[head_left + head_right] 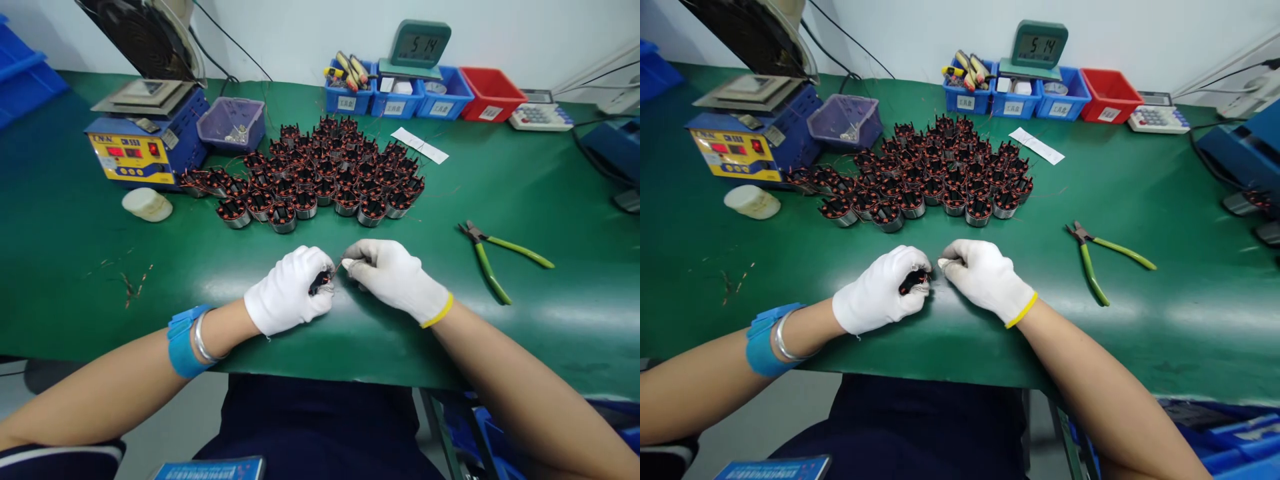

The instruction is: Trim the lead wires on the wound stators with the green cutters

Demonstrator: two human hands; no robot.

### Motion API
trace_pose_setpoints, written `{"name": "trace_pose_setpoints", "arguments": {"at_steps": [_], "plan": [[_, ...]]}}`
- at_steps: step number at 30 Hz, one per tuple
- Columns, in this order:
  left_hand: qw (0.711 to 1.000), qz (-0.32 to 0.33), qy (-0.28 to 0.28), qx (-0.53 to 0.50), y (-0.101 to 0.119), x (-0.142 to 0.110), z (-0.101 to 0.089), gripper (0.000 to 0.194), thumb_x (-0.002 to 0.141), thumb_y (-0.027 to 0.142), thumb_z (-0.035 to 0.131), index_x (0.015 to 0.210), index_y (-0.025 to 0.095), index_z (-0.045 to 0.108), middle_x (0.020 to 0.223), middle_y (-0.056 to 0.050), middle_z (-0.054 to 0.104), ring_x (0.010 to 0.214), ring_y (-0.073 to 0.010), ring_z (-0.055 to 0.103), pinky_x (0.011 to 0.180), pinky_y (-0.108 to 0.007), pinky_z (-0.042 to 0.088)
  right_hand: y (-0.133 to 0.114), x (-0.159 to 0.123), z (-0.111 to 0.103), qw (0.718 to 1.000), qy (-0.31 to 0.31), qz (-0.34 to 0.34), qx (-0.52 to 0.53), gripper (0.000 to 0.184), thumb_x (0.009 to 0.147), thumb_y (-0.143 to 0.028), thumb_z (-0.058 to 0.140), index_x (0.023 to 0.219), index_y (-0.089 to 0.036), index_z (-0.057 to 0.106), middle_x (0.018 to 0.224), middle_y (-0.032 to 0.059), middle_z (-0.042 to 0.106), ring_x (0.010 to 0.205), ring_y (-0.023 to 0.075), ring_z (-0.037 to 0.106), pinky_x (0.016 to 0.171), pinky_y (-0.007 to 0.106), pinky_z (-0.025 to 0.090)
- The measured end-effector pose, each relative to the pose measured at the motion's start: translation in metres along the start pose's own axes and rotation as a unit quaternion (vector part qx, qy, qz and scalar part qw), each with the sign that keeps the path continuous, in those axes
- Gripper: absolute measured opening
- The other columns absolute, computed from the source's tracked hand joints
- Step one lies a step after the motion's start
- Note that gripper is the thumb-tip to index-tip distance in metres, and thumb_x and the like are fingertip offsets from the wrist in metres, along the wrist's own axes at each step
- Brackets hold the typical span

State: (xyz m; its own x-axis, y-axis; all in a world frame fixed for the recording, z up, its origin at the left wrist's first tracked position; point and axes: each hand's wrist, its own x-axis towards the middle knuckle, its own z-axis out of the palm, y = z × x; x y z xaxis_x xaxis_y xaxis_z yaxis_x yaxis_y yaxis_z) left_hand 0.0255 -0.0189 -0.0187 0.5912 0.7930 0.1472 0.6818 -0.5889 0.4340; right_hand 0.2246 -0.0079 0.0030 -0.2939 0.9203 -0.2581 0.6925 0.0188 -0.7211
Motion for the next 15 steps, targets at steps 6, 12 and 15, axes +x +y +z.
{"name": "trace_pose_setpoints", "arguments": {"at_steps": [6, 12, 15], "plan": [[1.000, -0.022, 0.011, 0.000, 0.003, 0.001, 0.002, 0.016, 0.072, 0.024, 0.047, 0.087, 0.020, 0.052, 0.087, -0.006, 0.060, 0.082, -0.0216, 0.054, 0.075, -0.035, 0.045, -0.007, -0.003, -0.002, 0.963, -0.158, 0.089, 0.198, 0.026, 0.076, -0.017, 0.063, 0.102, -0.016, 0.066, 0.071, 0.0004, 0.069, 0.052, 0.0102, 0.060, 0.048, 0.018, 0.047], [1.000, -0.017, 0.003, -0.019, 0.004, 0.000, -0.003, 0.018, 0.070, 0.021, 0.048, 0.088, 0.019, 0.052, 0.088, -0.006, 0.061, 0.081, -0.0211, 0.055, 0.075, -0.035, 0.045, -0.011, -0.005, 0.007, 0.976, -0.134, 0.087, 0.148, 0.015, 0.077, -0.015, 0.054, 0.086, -0.017, 0.065, 0.067, -0.0006, 0.066, 0.047, 0.0077, 0.056, 0.044, 0.015, 0.043], [0.999, -0.022, -0.008, -0.029, 0.004, 0.000, -0.005, 0.022, 0.066, 0.018, 0.050, 0.087, 0.020, 0.052, 0.087, -0.005, 0.061, 0.080, -0.0201, 0.055, 0.075, -0.033, 0.045, -0.011, -0.007, 0.007, 0.983, -0.137, 0.078, 0.092, 0.013, 0.077, -0.020, 0.055, 0.085, -0.018, 0.065, 0.062, -0.0017, 0.064, 0.044, 0.0074, 0.052, 0.040, 0.015, 0.038]]}}
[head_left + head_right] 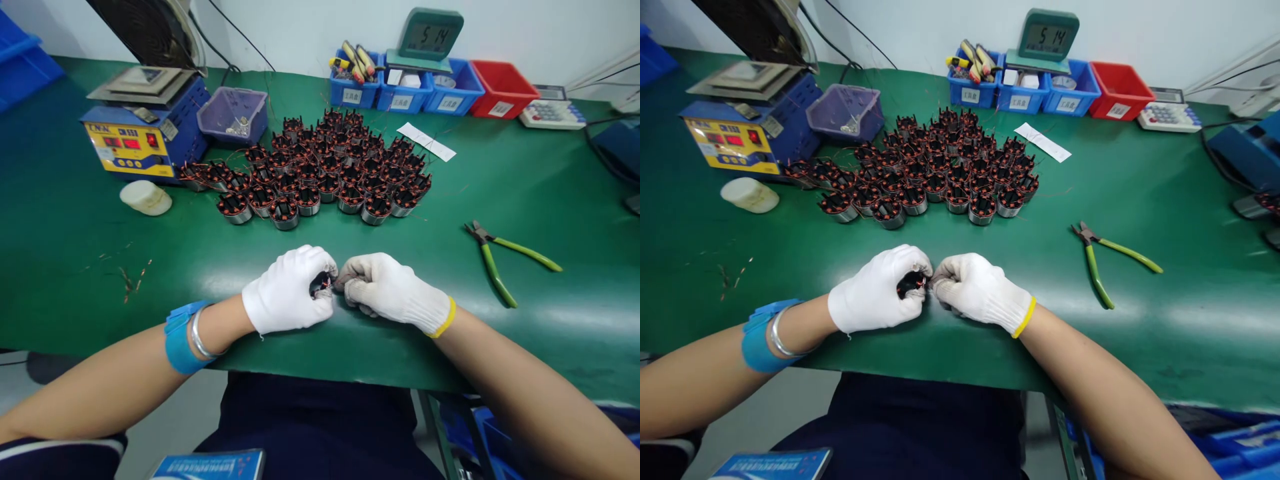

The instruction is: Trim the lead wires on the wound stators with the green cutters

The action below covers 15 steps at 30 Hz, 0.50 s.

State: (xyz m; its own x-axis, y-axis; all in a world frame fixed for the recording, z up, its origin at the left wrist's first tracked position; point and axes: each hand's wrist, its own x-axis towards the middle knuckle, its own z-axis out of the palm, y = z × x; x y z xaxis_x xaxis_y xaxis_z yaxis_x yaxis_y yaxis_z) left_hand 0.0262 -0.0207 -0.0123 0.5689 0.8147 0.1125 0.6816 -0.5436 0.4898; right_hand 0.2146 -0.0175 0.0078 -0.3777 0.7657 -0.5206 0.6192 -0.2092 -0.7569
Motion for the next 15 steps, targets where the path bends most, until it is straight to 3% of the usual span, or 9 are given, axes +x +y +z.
{"name": "trace_pose_setpoints", "arguments": {"at_steps": [6, 8, 10, 12, 15], "plan": [[1.000, 0.018, 0.009, -0.020, -0.003, -0.001, 0.005, 0.014, 0.066, 0.018, 0.048, 0.079, 0.021, 0.051, 0.078, -0.004, 0.059, 0.075, -0.0196, 0.053, 0.072, -0.033, 0.044, 0.006, -0.004, -0.007, 0.998, -0.063, 0.003, 0.017, 0.019, 0.076, -0.022, 0.058, 0.093, -0.019, 0.065, 0.071, -0.0009, 0.067, 0.049, 0.0089, 0.056, 0.042, 0.018, 0.041], [0.999, 0.022, 0.011, -0.024, -0.003, -0.001, 0.006, 0.013, 0.066, 0.019, 0.048, 0.079, 0.021, 0.052, 0.079, -0.004, 0.059, 0.075, -0.0195, 0.052, 0.072, -0.033, 0.044, 0.010, -0.004, -0.015, 0.999, 0.001, -0.035, -0.010, 0.034, 0.074, -0.027, 0.065, 0.107, -0.020, 0.066, 0.087, 0.0031, 0.071, 0.063, 0.0123, 0.063, 0.051, 0.020, 0.048], [0.999, 0.029, 0.013, -0.025, -0.002, -0.001, 0.006, 0.012, 0.067, 0.018, 0.048, 0.078, 0.020, 0.052, 0.079, -0.004, 0.059, 0.075, -0.0194, 0.052, 0.072, -0.033, 0.043, 0.011, -0.002, -0.023, 0.990, 0.108, -0.091, -0.018, 0.057, 0.070, -0.031, 0.073, 0.124, -0.022, 0.060, 0.114, 0.0077, 0.068, 0.085, 0.0178, 0.067, 0.064, 0.025, 0.054], [0.999, 0.032, 0.019, -0.021, -0.002, -0.001, 0.006, 0.011, 0.067, 0.017, 0.047, 0.076, 0.020, 0.051, 0.078, -0.004, 0.057, 0.074, -0.0194, 0.051, 0.070, -0.033, 0.043, 0.010, 0.002, -0.026, 0.982, 0.148, -0.118, 0.010, 0.065, 0.068, -0.033, 0.076, 0.130, -0.023, 0.056, 0.128, 0.0091, 0.062, 0.098, 0.0214, 0.066, 0.073, 0.030, 0.056], [0.999, 0.032, 0.028, -0.022, -0.001, -0.002, 0.005, 0.012, 0.066, 0.017, 0.046, 0.076, 0.021, 0.049, 0.076, -0.003, 0.055, 0.072, -0.0193, 0.050, 0.068, -0.033, 0.042, 0.003, 0.009, -0.020, 0.997, 0.036, -0.063, 0.014, 0.037, 0.071, -0.037, 0.075, 0.104, -0.021, 0.069, 0.100, 0.0062, 0.073, 0.082, 0.0193, 0.068, 0.066, 0.027, 0.056]]}}
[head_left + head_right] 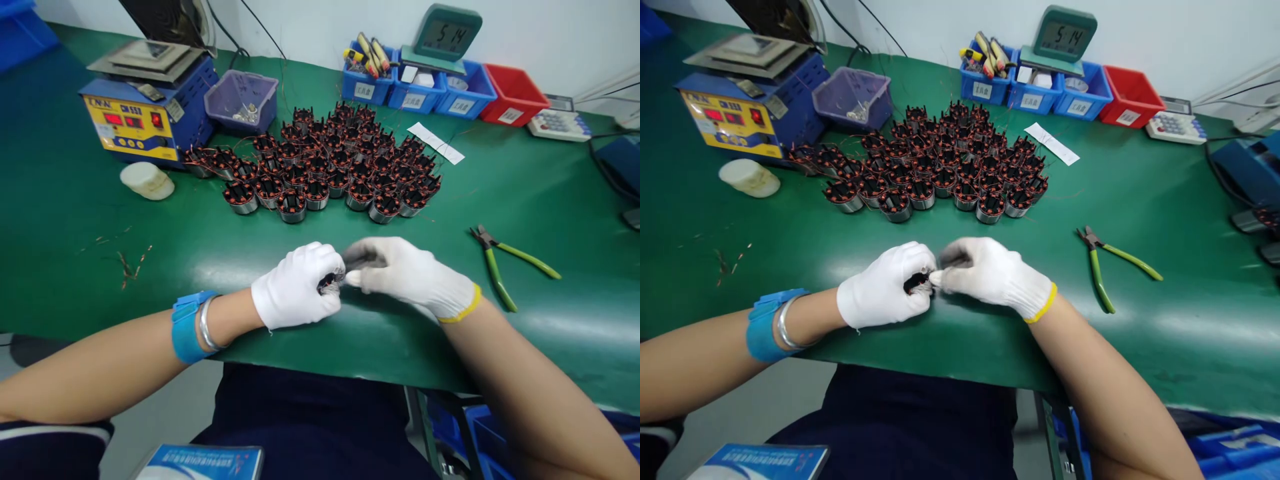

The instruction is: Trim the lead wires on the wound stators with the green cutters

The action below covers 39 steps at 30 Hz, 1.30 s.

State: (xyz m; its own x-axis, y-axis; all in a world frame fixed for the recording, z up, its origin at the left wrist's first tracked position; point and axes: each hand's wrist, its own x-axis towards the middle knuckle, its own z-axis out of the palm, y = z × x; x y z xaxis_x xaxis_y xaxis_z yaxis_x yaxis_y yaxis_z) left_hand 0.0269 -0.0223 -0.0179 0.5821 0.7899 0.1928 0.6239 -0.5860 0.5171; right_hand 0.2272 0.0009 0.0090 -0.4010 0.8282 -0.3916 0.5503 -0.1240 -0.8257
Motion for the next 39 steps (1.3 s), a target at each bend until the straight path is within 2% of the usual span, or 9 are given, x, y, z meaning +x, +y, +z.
{"name": "trace_pose_setpoints", "arguments": {"at_steps": [2, 5, 11, 21, 24, 27, 31, 34, 39], "plan": [[1.000, 0.002, 0.001, 0.000, -0.001, 0.000, 0.001, 0.012, 0.066, 0.018, 0.047, 0.077, 0.021, 0.048, 0.076, -0.004, 0.055, 0.072, -0.0195, 0.050, 0.068, -0.033, 0.041, -0.005, 0.004, 0.008, 0.994, -0.086, 0.062, 0.008, 0.020, 0.076, -0.036, 0.072, 0.082, -0.017, 0.070, 0.075, 0.0047, 0.072, 0.066, 0.0156, 0.067, 0.058, 0.023, 0.054], [1.000, 0.002, -0.001, 0.007, -0.001, 0.000, 0.002, 0.008, 0.068, 0.021, 0.047, 0.076, 0.021, 0.047, 0.077, -0.004, 0.054, 0.073, -0.0201, 0.050, 0.067, -0.034, 0.042, -0.011, 0.007, 0.017, 0.982, -0.129, 0.118, 0.070, 0.019, 0.082, -0.028, 0.065, 0.071, -0.013, 0.066, 0.065, 0.0058, 0.070, 0.054, 0.0115, 0.063, 0.050, 0.019, 0.052], [0.998, -0.050, 0.005, 0.034, 0.005, -0.004, 0.002, 0.016, 0.071, 0.021, 0.048, 0.087, 0.019, 0.051, 0.089, -0.007, 0.058, 0.082, -0.0222, 0.055, 0.074, -0.036, 0.046, -0.011, 0.005, 0.023, 0.982, -0.106, 0.114, 0.105, 0.022, 0.086, -0.022, 0.059, 0.067, -0.012, 0.065, 0.060, 0.0052, 0.069, 0.047, 0.0103, 0.061, 0.046, 0.017, 0.051], [0.999, -0.044, 0.016, 0.007, 0.006, -0.007, -0.001, 0.022, 0.074, 0.021, 0.050, 0.095, 0.017, 0.056, 0.094, -0.006, 0.060, 0.086, -0.0213, 0.057, 0.076, -0.034, 0.046, -0.010, -0.006, 0.034, 0.983, -0.031, 0.123, 0.132, 0.022, 0.088, -0.014, 0.055, 0.068, -0.014, 0.064, 0.056, 0.0016, 0.066, 0.044, 0.0073, 0.058, 0.044, 0.014, 0.048], [0.999, -0.042, 0.021, 0.009, 0.005, -0.007, 0.001, 0.024, 0.073, 0.021, 0.051, 0.096, 0.017, 0.057, 0.093, -0.006, 0.061, 0.086, -0.0216, 0.056, 0.075, -0.034, 0.045, -0.011, -0.008, 0.033, 0.980, -0.036, 0.118, 0.154, 0.021, 0.088, -0.016, 0.057, 0.068, -0.013, 0.063, 0.054, 0.0008, 0.065, 0.042, 0.0059, 0.056, 0.042, 0.012, 0.045], [0.999, -0.037, 0.019, 0.016, 0.005, -0.007, 0.002, 0.022, 0.073, 0.021, 0.051, 0.093, 0.017, 0.058, 0.091, -0.006, 0.060, 0.084, -0.0218, 0.055, 0.073, -0.035, 0.044, -0.009, -0.008, 0.028, 0.977, -0.067, 0.104, 0.174, 0.021, 0.082, -0.028, 0.067, 0.067, -0.013, 0.063, 0.055, 0.0013, 0.066, 0.044, 0.0075, 0.058, 0.045, 0.015, 0.048], [0.999, -0.040, 0.011, 0.026, 0.006, -0.006, 0.003, 0.017, 0.074, 0.021, 0.049, 0.088, 0.018, 0.058, 0.086, -0.005, 0.058, 0.081, -0.0221, 0.054, 0.070, -0.035, 0.043, -0.004, -0.005, 0.020, 0.968, -0.127, 0.091, 0.196, 0.040, 0.065, -0.050, 0.079, 0.067, -0.014, 0.062, 0.064, 0.0056, 0.070, 0.054, 0.0141, 0.066, 0.053, 0.022, 0.055], [0.999, -0.044, 0.001, 0.026, 0.007, -0.005, 0.002, 0.016, 0.072, 0.022, 0.050, 0.086, 0.018, 0.057, 0.086, -0.005, 0.057, 0.082, -0.0221, 0.053, 0.070, -0.035, 0.043, -0.005, 0.000, 0.020, 0.970, -0.127, 0.117, 0.172, 0.042, 0.057, -0.048, 0.085, 0.065, -0.014, 0.061, 0.064, 0.0068, 0.071, 0.055, 0.0151, 0.066, 0.053, 0.022, 0.055], [0.999, -0.036, 0.005, 0.030, 0.005, -0.005, 0.003, 0.015, 0.073, 0.020, 0.049, 0.086, 0.018, 0.055, 0.087, -0.006, 0.057, 0.083, -0.0229, 0.054, 0.070, -0.036, 0.044, -0.008, 0.005, 0.025, 0.975, -0.107, 0.124, 0.150, 0.030, 0.071, -0.037, 0.077, 0.062, -0.013, 0.062, 0.057, 0.0054, 0.068, 0.047, 0.0113, 0.061, 0.048, 0.019, 0.053]]}}
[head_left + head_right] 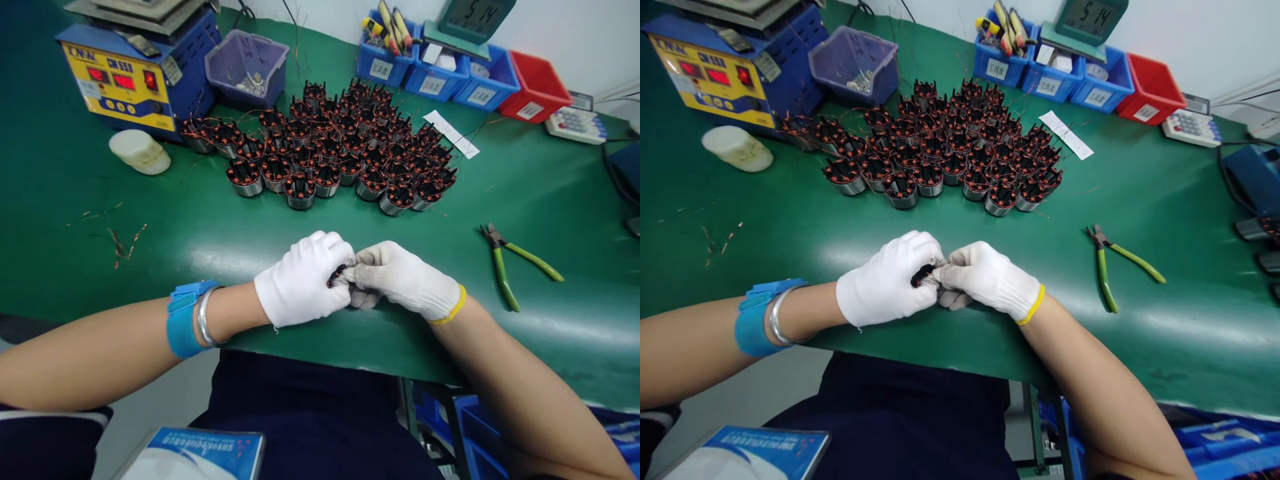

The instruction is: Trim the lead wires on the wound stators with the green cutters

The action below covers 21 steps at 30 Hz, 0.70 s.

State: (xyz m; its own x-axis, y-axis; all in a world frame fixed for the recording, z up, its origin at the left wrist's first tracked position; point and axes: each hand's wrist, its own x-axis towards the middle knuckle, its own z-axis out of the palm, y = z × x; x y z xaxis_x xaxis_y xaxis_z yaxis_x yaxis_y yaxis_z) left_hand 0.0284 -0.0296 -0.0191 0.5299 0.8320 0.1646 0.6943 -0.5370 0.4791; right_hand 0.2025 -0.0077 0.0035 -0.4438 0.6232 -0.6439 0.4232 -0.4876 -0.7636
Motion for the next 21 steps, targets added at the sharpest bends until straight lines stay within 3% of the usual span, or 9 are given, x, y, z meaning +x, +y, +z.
{"name": "trace_pose_setpoints", "arguments": {"at_steps": [4, 6, 8, 10, 12, 15, 17, 18, 21], "plan": [[1.000, 0.001, 0.010, -0.022, 0.000, -0.002, 0.001, 0.019, 0.074, 0.021, 0.049, 0.092, 0.017, 0.054, 0.094, -0.008, 0.059, 0.088, -0.0239, 0.057, 0.076, -0.039, 0.048, 0.000, 0.000, 0.002, 1.000, 0.003, -0.007, 0.007, 0.025, 0.074, -0.031, 0.072, 0.061, -0.013, 0.060, 0.055, 0.0047, 0.067, 0.045, 0.0109, 0.060, 0.046, 0.019, 0.053], [0.998, -0.017, 0.033, -0.053, 0.003, -0.005, -0.001, 0.030, 0.072, 0.020, 0.052, 0.101, 0.016, 0.052, 0.105, -0.010, 0.058, 0.093, -0.0238, 0.059, 0.082, -0.040, 0.049, 0.002, 0.000, 0.002, 1.000, -0.001, -0.017, 0.006, 0.024, 0.075, -0.030, 0.070, 0.061, -0.013, 0.060, 0.056, 0.0049, 0.068, 0.045, 0.0109, 0.061, 0.047, 0.019, 0.053], [0.994, -0.037, 0.030, -0.093, 0.005, -0.008, -0.006, 0.056, 0.065, 0.020, 0.058, 0.119, 0.015, 0.045, 0.117, -0.012, 0.055, 0.098, -0.0247, 0.060, 0.087, -0.042, 0.050, 0.004, -0.001, 0.003, 0.999, -0.004, -0.031, 0.008, 0.022, 0.076, -0.030, 0.067, 0.063, -0.013, 0.061, 0.059, 0.0051, 0.068, 0.047, 0.0114, 0.062, 0.048, 0.019, 0.053], [0.989, -0.053, -0.010, -0.134, 0.004, -0.009, -0.011, 0.086, 0.057, 0.020, 0.065, 0.136, 0.014, 0.033, 0.124, -0.015, 0.052, 0.102, -0.0276, 0.060, 0.091, -0.046, 0.049, 0.007, -0.002, 0.004, 0.999, 0.001, -0.045, 0.019, 0.020, 0.076, -0.029, 0.066, 0.065, -0.013, 0.062, 0.060, 0.0046, 0.068, 0.049, 0.0113, 0.062, 0.049, 0.020, 0.053], [0.978, -0.064, -0.057, -0.192, -0.002, -0.006, -0.016, 0.102, 0.054, 0.024, 0.072, 0.144, 0.014, 0.026, 0.125, -0.016, 0.053, 0.106, -0.0306, 0.059, 0.094, -0.049, 0.048, 0.009, -0.002, 0.006, 0.998, 0.014, -0.059, 0.033, 0.019, 0.076, -0.029, 0.065, 0.066, -0.014, 0.062, 0.059, 0.0035, 0.066, 0.048, 0.0104, 0.060, 0.048, 0.019, 0.052], [0.928, -0.101, -0.040, -0.357, -0.020, 0.003, -0.023, 0.093, 0.063, 0.043, 0.075, 0.142, 0.018, 0.032, 0.132, -0.017, 0.052, 0.109, -0.0300, 0.060, 0.091, -0.046, 0.051, 0.011, -0.005, 0.008, 0.995, 0.028, -0.084, 0.046, 0.020, 0.074, -0.033, 0.066, 0.067, -0.014, 0.063, 0.057, 0.0031, 0.065, 0.048, 0.0101, 0.059, 0.048, 0.019, 0.051], [0.873, -0.164, -0.027, -0.458, -0.030, 0.010, -0.030, 0.074, 0.076, 0.059, 0.062, 0.135, 0.020, 0.040, 0.131, -0.017, 0.055, 0.103, -0.0274, 0.064, 0.076, -0.038, 0.057, 0.011, -0.007, 0.009, 0.992, 0.030, -0.109, 0.064, 0.023, 0.073, -0.036, 0.067, 0.068, -0.014, 0.063, 0.060, 0.0038, 0.066, 0.050, 0.0108, 0.060, 0.049, 0.020, 0.051], [0.850, -0.199, -0.051, -0.486, -0.033, 0.013, -0.035, 0.067, 0.081, 0.064, 0.056, 0.130, 0.020, 0.045, 0.126, -0.016, 0.059, 0.095, -0.0262, 0.067, 0.066, -0.034, 0.057, 0.011, -0.009, 0.009, 0.989, 0.030, -0.123, 0.077, 0.025, 0.072, -0.038, 0.067, 0.069, -0.014, 0.063, 0.062, 0.0041, 0.067, 0.051, 0.0111, 0.061, 0.049, 0.021, 0.051], [0.804, -0.244, -0.213, -0.498, -0.031, 0.015, -0.049, 0.058, 0.082, 0.065, 0.055, 0.114, 0.016, 0.055, 0.088, -0.010, 0.068, 0.061, -0.0195, 0.068, 0.041, -0.023, 0.048, 0.009, -0.015, 0.008, 0.981, 0.029, -0.157, 0.108, 0.029, 0.070, -0.042, 0.069, 0.071, -0.014, 0.063, 0.064, 0.0038, 0.067, 0.053, 0.0112, 0.061, 0.049, 0.021, 0.051]]}}
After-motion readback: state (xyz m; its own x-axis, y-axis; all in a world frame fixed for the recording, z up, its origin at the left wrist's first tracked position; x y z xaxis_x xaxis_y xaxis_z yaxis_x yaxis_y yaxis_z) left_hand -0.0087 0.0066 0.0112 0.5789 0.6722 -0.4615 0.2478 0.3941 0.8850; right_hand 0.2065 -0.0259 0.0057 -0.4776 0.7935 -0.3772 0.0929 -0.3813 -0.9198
